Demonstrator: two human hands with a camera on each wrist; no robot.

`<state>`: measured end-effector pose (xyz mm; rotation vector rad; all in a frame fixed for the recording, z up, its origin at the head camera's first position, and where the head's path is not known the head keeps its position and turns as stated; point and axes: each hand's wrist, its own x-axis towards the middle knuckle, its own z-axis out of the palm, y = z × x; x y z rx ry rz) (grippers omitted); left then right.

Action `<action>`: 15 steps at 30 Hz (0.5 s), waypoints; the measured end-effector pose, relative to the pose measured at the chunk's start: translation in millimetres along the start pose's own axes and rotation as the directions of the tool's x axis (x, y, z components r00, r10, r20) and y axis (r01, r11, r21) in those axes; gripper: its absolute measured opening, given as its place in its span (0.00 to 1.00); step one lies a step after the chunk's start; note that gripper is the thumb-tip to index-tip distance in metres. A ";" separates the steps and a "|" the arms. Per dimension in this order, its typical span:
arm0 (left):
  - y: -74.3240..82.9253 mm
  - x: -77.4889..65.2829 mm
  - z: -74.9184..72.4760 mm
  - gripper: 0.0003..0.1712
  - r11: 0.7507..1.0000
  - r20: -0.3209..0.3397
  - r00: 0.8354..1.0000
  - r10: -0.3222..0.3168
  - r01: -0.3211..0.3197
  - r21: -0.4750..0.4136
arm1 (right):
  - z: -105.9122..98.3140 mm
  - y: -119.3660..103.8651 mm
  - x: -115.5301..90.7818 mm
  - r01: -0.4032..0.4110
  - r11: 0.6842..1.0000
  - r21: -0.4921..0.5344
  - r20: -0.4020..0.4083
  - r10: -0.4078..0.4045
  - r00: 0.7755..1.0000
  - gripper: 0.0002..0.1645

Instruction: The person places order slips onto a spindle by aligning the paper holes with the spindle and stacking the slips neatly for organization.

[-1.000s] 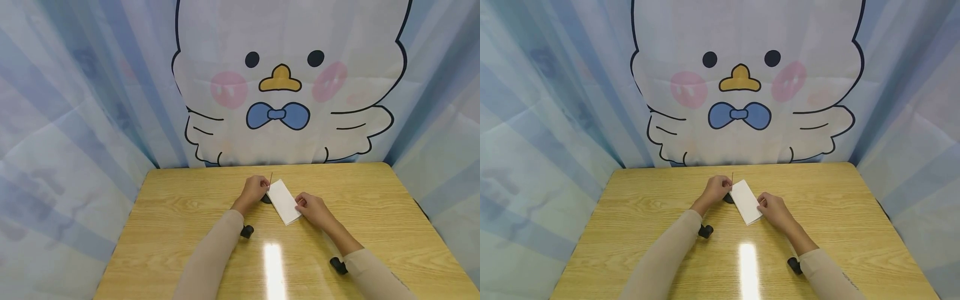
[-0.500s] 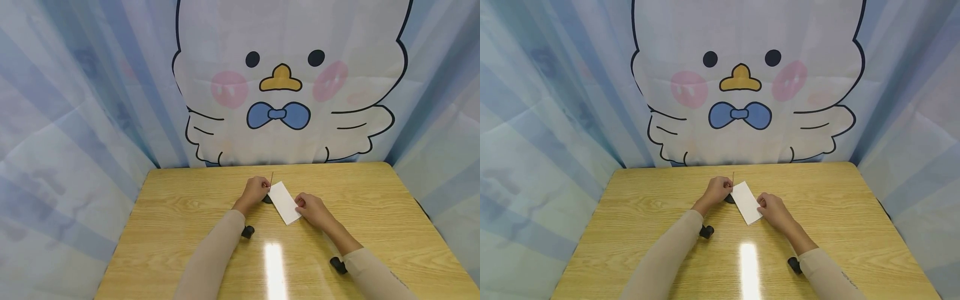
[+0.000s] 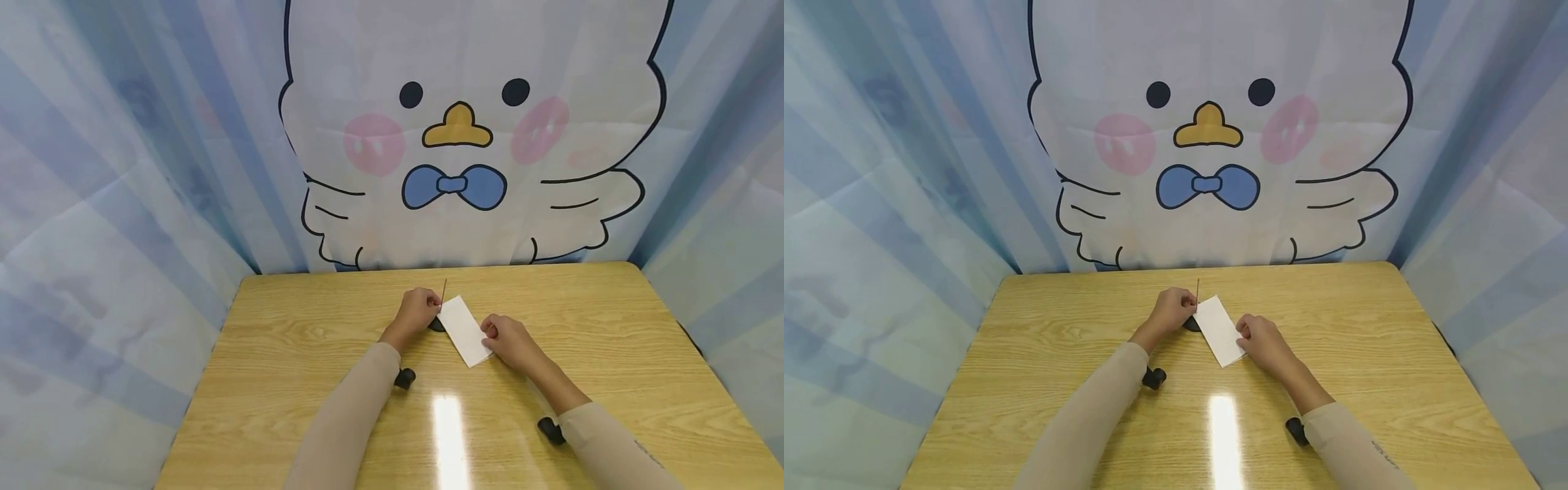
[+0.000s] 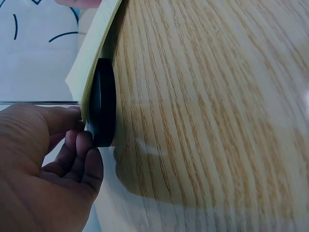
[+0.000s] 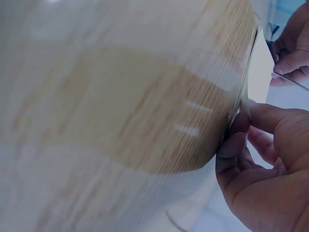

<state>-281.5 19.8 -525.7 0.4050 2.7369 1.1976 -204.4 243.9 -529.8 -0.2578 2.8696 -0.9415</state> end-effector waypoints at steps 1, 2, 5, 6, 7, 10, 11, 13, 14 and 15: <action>0.0 -0.5 0.3 0.05 1.000 0.003 1.000 -0.005 0.005 -0.007 | -0.2 0.3 -0.4 -0.005 1.000 0.000 0.005 0.005 1.000 0.10; -0.1 -1.2 0.4 0.05 1.000 0.005 1.000 -0.009 0.009 -0.012 | -0.5 0.2 -0.8 -0.010 1.000 0.001 0.009 0.010 1.000 0.10; -0.4 -2.6 0.6 0.05 1.000 0.010 1.000 -0.011 0.012 -0.024 | -0.8 0.3 -1.9 -0.015 1.000 0.005 0.014 0.015 1.000 0.10; -0.6 -2.8 0.7 0.06 1.000 0.010 1.000 -0.009 0.010 -0.026 | -1.1 0.2 -2.2 -0.018 1.000 0.006 0.013 0.018 1.000 0.10; -0.6 -3.0 0.9 0.06 1.000 0.011 1.000 -0.008 0.008 -0.027 | -1.4 0.6 -2.3 -0.023 1.000 0.008 0.012 0.023 1.000 0.10; -1.5 -3.9 0.6 0.07 1.000 0.013 1.000 0.004 -0.004 -0.024 | -1.1 0.9 -2.3 -0.037 0.999 0.010 0.013 0.037 0.999 0.10; -2.1 -4.3 0.3 0.07 1.000 0.015 1.000 0.006 -0.006 -0.020 | -1.3 1.2 -2.4 -0.030 1.000 0.007 0.016 0.030 0.999 0.10; -3.0 -4.9 -0.7 0.07 1.000 0.016 1.000 0.012 -0.012 -0.015 | -1.9 1.3 -2.6 -0.030 1.000 0.003 0.020 0.030 0.999 0.11; -3.7 -5.1 -1.4 0.07 1.000 0.015 1.000 0.014 -0.014 -0.011 | -2.2 1.2 -2.7 -0.031 1.000 0.002 0.020 0.031 0.999 0.11; -4.1 -5.5 -2.4 0.07 1.000 0.014 1.000 0.016 -0.016 -0.006 | -3.2 1.1 -3.0 -0.029 1.000 0.002 0.021 0.029 0.999 0.11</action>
